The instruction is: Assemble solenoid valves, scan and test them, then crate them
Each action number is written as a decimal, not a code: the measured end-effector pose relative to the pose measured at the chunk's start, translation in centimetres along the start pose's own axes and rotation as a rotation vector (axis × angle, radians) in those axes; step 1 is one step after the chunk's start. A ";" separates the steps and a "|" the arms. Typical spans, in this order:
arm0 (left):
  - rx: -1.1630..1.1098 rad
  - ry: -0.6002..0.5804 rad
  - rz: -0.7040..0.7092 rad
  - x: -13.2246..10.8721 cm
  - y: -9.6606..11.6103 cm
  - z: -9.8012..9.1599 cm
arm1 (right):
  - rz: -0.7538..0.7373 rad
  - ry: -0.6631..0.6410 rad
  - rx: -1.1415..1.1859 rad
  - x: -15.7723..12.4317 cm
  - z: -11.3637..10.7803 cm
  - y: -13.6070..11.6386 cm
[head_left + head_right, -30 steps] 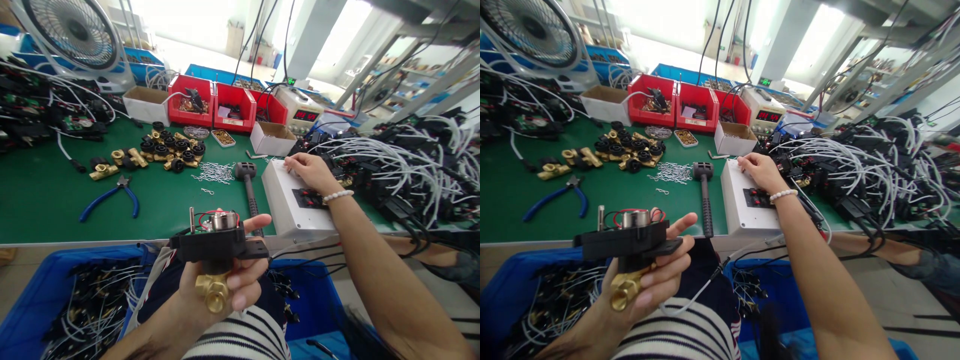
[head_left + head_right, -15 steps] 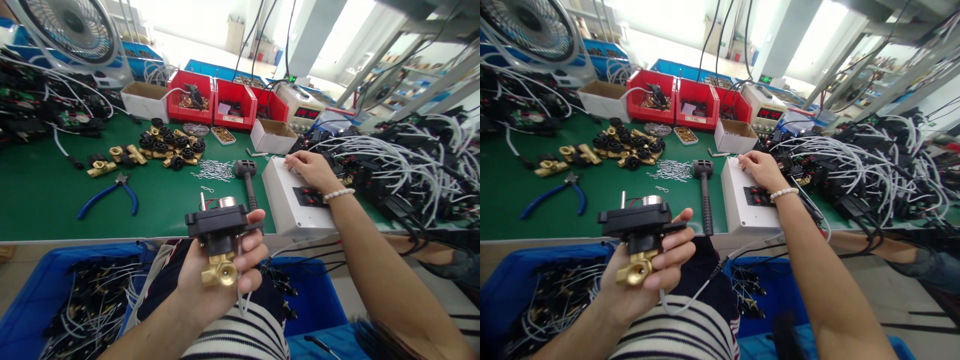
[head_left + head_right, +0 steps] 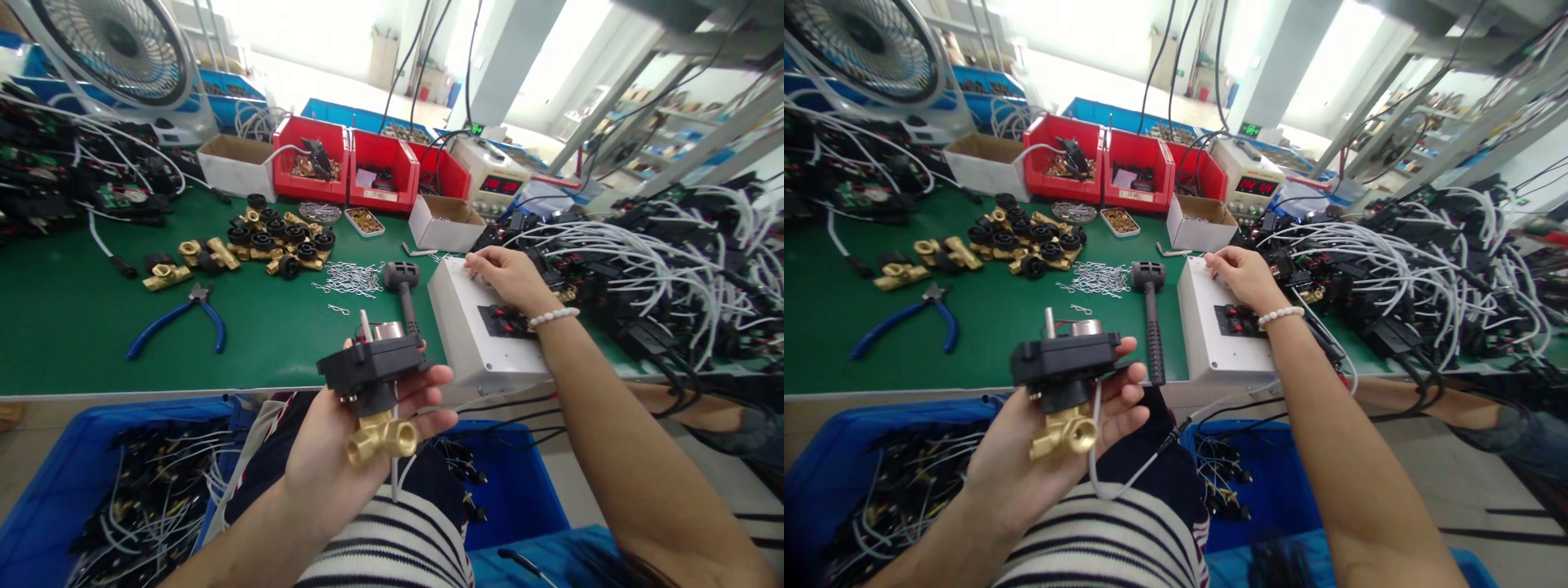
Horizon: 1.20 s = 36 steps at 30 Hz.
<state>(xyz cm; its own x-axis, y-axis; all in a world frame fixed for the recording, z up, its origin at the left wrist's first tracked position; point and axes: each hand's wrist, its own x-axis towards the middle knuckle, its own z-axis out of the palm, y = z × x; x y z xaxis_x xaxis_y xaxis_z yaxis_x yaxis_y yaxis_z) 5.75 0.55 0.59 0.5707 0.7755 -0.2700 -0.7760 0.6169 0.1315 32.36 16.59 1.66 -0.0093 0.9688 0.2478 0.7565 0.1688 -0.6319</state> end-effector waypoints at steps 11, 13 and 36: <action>0.411 0.080 0.271 -0.3 -0.8 -0.4 | 0.003 -0.010 0.007 0.0 0.0 0.2; 0.443 0.097 0.261 -0.3 -0.7 -0.5 | 0.005 -0.013 0.014 0.0 0.0 0.2; 0.513 0.153 0.228 -0.2 -0.6 -0.2 | 0.017 -0.023 0.079 0.0 0.2 0.3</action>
<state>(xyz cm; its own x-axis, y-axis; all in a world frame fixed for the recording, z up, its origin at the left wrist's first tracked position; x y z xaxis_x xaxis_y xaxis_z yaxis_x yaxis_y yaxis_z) 6.07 -0.03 0.41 0.3296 0.8917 -0.3102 -0.6236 0.4523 0.6376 32.47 16.73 1.28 -0.0127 0.9755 0.2198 0.7028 0.1651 -0.6920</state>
